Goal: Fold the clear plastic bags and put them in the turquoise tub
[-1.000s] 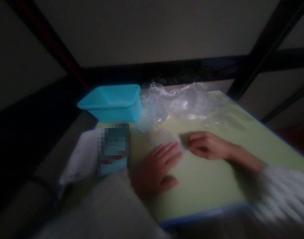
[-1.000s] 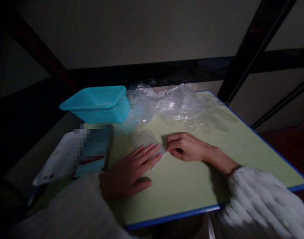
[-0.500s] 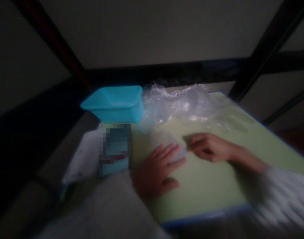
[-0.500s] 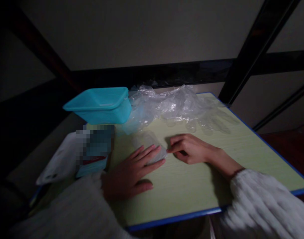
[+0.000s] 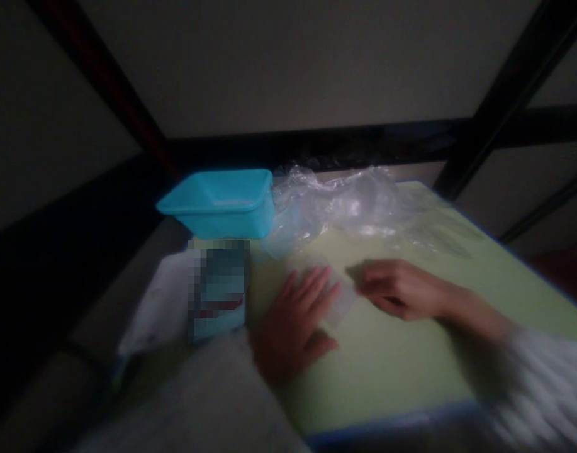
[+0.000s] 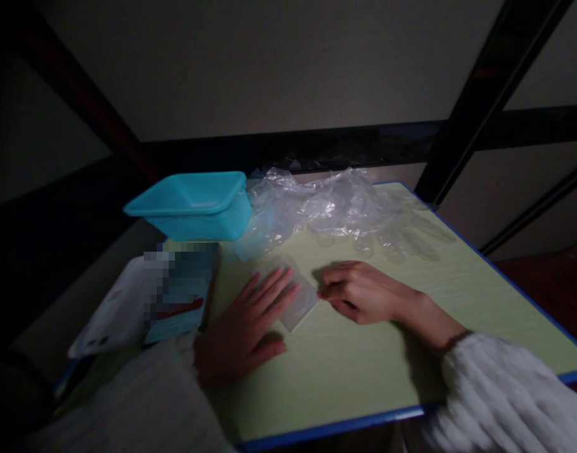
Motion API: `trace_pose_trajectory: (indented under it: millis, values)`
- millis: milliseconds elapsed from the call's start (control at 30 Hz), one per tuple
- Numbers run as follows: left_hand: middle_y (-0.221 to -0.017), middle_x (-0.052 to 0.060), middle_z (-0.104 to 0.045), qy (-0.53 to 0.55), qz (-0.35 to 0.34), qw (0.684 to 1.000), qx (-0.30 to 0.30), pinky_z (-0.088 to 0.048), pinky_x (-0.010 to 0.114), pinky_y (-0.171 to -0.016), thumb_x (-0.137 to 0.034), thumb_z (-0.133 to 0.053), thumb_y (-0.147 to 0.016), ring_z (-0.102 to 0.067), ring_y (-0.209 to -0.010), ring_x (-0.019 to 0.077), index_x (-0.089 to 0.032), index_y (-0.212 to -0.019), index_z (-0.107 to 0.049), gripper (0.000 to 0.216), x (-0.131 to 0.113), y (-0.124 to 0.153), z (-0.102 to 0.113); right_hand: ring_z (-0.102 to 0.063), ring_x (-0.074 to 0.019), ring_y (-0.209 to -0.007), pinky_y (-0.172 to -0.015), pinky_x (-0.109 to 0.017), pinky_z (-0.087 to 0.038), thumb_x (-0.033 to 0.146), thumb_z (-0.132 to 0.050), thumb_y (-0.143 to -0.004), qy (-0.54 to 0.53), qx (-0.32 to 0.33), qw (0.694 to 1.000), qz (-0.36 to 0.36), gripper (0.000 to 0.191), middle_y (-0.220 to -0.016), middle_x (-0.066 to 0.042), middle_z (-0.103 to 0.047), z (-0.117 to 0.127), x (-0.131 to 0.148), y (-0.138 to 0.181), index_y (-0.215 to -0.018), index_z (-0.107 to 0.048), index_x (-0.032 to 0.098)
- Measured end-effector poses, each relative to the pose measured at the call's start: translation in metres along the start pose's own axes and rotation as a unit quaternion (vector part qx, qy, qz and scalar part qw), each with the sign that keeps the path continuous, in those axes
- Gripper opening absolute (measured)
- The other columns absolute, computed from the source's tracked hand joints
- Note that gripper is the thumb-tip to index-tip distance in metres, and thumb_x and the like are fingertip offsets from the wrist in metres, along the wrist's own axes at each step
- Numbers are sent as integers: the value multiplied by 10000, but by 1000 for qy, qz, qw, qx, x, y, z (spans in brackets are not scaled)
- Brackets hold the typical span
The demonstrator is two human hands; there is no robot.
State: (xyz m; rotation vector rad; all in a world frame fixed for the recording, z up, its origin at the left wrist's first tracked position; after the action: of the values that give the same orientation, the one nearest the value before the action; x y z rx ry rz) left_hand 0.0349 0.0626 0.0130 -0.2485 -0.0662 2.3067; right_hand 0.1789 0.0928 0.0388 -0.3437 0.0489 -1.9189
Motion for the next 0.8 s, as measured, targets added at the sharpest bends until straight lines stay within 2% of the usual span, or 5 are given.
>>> trace_pose_trajectory:
  millis: [100,200,300,433,800]
  values:
    - [-1535,178,-209,-27,93,994,-43,-181,502,-1146,-436,-410,-924,-145,-1430,302,-70,-1442,-277,649,15,1,3,-515,-194,-765,-692,-325,-402,176,-424,-912,48,2,999,13,232,-792,-73,-579,-1,3,-1,-918,-654,148]
    - [-1513,211,-250,-40,155,987,-33,-244,493,-1129,-400,-449,-905,-189,-1417,319,-30,-1415,-304,647,24,2,-2,-506,-186,-735,-673,-320,-395,219,-398,-944,76,-4,997,27,277,-761,-63,-568,-1,5,-1,-841,-648,158]
    - [-1488,226,-301,-41,165,985,-16,-282,489,-1112,-419,-462,-894,-247,-1398,327,-23,-1394,-326,652,26,1,-7,-501,-173,-700,-637,-310,-380,246,-381,-972,107,-35,993,32,336,-733,-54,-568,2,6,0,-773,-637,161]
    - [-1485,220,-314,-42,163,985,-25,-286,491,-1109,-432,-474,-886,-249,-1398,324,-44,-1382,-342,644,26,1,-6,-495,-153,-663,-601,-302,-353,193,-391,-979,144,-70,986,46,315,-733,-42,-592,5,12,0,-780,-633,157]
    - [-1493,230,-287,-39,169,985,-13,-276,517,-1111,-432,-487,-879,-222,-1399,360,-34,-1377,-350,653,25,0,-5,-489,-149,-620,-593,-322,-327,96,-396,-950,211,-65,969,110,328,-692,-38,-579,-3,30,-2,-717,-621,143]
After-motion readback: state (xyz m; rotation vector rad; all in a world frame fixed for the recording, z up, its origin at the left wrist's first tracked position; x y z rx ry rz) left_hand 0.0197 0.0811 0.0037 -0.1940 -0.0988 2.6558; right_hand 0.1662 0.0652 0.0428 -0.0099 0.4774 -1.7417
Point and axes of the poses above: each hand's wrist, its own y-axis away from the middle knuckle, its own z-axis out of the back of the hand, x = y × z, the point moved 7 cm from there along -y, towards the middle knuckle
